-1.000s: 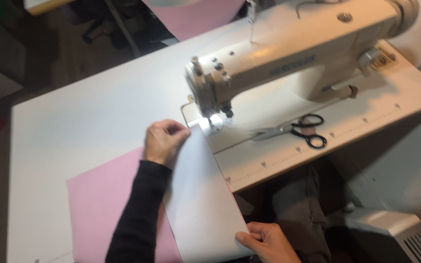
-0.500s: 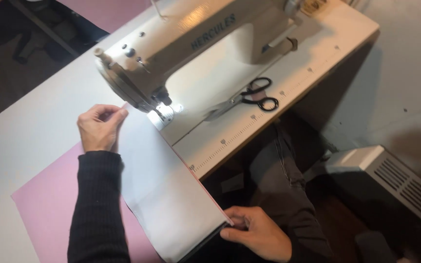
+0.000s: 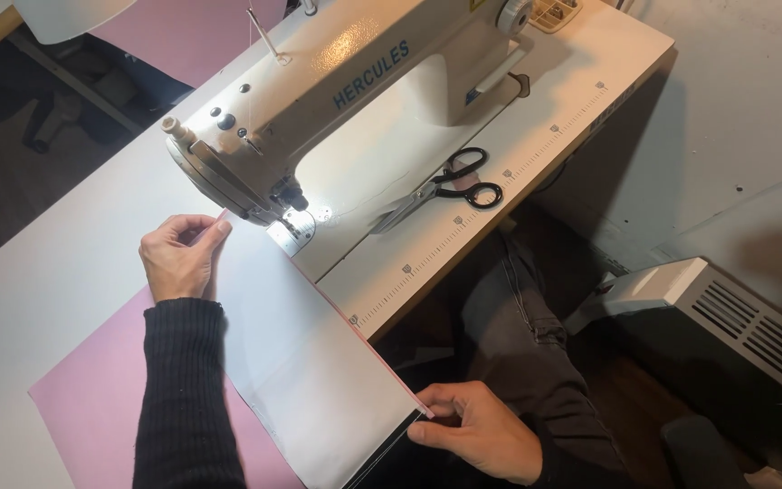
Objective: Sewing two pieces of leather or synthetic material together using an industrial sewing machine.
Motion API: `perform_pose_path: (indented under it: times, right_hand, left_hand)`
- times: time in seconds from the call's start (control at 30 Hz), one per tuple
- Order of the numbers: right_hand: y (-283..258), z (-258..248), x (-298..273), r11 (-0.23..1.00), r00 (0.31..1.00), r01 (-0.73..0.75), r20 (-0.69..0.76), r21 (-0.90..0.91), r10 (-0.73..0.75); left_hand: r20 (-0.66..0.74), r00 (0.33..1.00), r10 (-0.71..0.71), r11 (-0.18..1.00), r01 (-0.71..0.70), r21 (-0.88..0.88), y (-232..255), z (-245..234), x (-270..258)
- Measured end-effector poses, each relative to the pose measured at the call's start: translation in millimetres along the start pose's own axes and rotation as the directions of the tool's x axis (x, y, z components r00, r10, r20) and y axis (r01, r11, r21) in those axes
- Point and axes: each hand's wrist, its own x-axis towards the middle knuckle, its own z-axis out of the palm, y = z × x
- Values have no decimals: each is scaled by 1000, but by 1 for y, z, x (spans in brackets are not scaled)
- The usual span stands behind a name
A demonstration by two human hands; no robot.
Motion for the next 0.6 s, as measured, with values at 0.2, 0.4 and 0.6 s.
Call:
perform_pose_path:
  times: [0.2,0.4,0.6]
  right_hand:
    - [6,-3,3,993,994,-63,-97,-99,53]
    - [-1,0,3,987,994,-62,-97,-147,48]
    - [-7,2,2,989,993,-83,-96,-120,72]
  left_hand:
    - [9,999,-52,998,52,-19,1,1,1]
    - [27,997,-75,997,76,-14,0,-1,3]
    - [24,997,-74,996,75,-40,7,-2,-4]
